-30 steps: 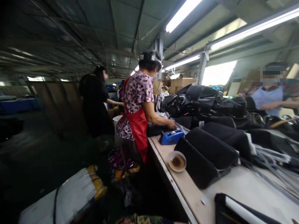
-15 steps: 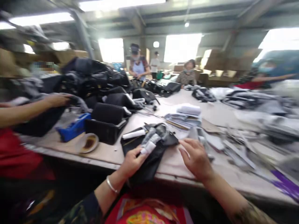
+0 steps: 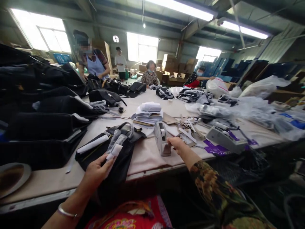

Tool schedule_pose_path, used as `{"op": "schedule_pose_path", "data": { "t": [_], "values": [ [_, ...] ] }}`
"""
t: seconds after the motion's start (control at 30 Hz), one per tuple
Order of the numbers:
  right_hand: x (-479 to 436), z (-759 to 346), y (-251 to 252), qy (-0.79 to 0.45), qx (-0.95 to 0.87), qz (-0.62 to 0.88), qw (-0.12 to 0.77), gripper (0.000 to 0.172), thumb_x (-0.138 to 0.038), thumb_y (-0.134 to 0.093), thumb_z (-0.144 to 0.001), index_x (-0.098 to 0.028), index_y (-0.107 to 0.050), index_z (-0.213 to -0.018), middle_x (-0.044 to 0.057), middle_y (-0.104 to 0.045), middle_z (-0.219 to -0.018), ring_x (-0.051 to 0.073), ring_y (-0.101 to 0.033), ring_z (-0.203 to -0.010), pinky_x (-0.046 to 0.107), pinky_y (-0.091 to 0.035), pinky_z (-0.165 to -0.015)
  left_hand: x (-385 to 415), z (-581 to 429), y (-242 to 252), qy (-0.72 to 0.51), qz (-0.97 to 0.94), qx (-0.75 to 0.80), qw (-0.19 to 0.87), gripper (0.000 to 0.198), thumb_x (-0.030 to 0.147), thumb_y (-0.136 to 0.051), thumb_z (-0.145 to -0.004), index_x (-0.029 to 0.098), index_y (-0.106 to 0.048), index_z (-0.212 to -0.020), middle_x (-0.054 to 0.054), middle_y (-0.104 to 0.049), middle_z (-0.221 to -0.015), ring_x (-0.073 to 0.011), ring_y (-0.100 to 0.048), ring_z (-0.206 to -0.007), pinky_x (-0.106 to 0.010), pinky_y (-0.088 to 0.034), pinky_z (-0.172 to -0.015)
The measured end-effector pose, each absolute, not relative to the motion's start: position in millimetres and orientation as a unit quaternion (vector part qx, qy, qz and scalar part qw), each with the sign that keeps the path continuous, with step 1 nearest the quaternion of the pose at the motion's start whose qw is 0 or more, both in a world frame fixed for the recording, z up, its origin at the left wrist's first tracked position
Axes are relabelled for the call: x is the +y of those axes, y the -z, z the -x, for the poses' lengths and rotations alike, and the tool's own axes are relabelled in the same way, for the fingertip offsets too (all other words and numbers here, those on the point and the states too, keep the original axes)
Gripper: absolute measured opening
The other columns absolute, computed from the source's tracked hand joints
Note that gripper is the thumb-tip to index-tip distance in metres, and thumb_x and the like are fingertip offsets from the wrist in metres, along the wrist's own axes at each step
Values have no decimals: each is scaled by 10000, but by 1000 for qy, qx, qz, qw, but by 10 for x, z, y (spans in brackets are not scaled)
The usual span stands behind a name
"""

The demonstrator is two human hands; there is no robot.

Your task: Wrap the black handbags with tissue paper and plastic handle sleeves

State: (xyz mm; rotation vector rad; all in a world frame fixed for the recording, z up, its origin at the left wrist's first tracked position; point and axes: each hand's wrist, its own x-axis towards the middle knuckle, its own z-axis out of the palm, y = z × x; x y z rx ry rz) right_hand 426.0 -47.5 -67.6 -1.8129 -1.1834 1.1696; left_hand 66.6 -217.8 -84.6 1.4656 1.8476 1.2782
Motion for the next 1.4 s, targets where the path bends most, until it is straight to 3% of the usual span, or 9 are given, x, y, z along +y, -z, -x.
{"op": "schedule_pose_path", "data": {
  "t": [0.2, 0.43, 0.53, 0.7, 0.93, 1.1, 1.4],
  "values": [
    [-726, -4372, 499, -464, -456, 653, 387, 232, -323, -708, -579, -158, -693, -741, 77, -728, -909, 190, -595, -845, 274, -377, -655, -2178, -673, 839, -452, -529, 678, 237, 521, 589, -634, -768, 198, -762, -1088, -106, -706, -1246, -333, -628, -1204, -443, -444, -1098],
    [-1223, -4311, 642, -507, -425, 627, 410, 290, -430, -717, -610, -181, -593, -691, 8, -619, -654, 85, -433, -461, 212, -196, -417, -2185, -675, 866, -470, -529, 669, 228, 484, 570, -640, -782, 203, -765, -1070, -96, -702, -1256, -322, -623, -1210, -440, -428, -1114],
    [-1227, -4296, 747, -469, -457, 639, 405, 270, -438, -669, -636, -189, -566, -649, -3, -588, -593, 90, -423, -436, 220, -250, -412, -2181, -668, 872, -471, -535, 662, 230, 469, 556, -644, -795, 203, -759, -1081, -89, -706, -1247, -317, -625, -1204, -435, -431, -1109],
    [-1236, -4367, 788, -309, -602, 684, 271, 208, -326, -607, -670, -192, -606, -511, 26, -592, -487, 147, -502, -486, 269, -362, -498, -2223, -694, 844, -479, -546, 647, 232, 391, 472, -618, -853, 185, -750, -1084, -83, -720, -1206, -286, -646, -1155, -402, -453, -1078],
    [-1668, -3594, 500, -450, -745, 449, 200, 311, -460, -615, -838, -191, -667, -690, -1, -614, -594, 135, -504, -536, 258, -391, -531, -2289, -753, 780, -481, -565, 638, 207, 216, 322, -626, -890, 182, -753, -995, -93, -745, -1047, -269, -642, -1121, -390, -467, -1038],
    [-1808, -2587, 330, -499, -740, 376, 248, 316, -469, -628, -826, -187, -663, -688, 7, -624, -604, 125, -504, -539, 247, -390, -530, -2335, -760, 778, -488, -577, 625, 195, 176, 264, -622, -894, 170, -742, -983, -96, -738, -1031, -256, -641, -1098, -413, -442, -1074],
    [-1695, -2128, 481, -414, -742, 460, 257, 357, -480, -634, -774, -200, -636, -553, 21, -632, -537, 140, -529, -515, 257, -375, -512, -2353, -794, 857, -453, -608, 642, 115, 137, 238, -594, -908, 187, -710, -959, -89, -734, -1013, -257, -624, -1119, -469, -365, -1144]
  ]
}}
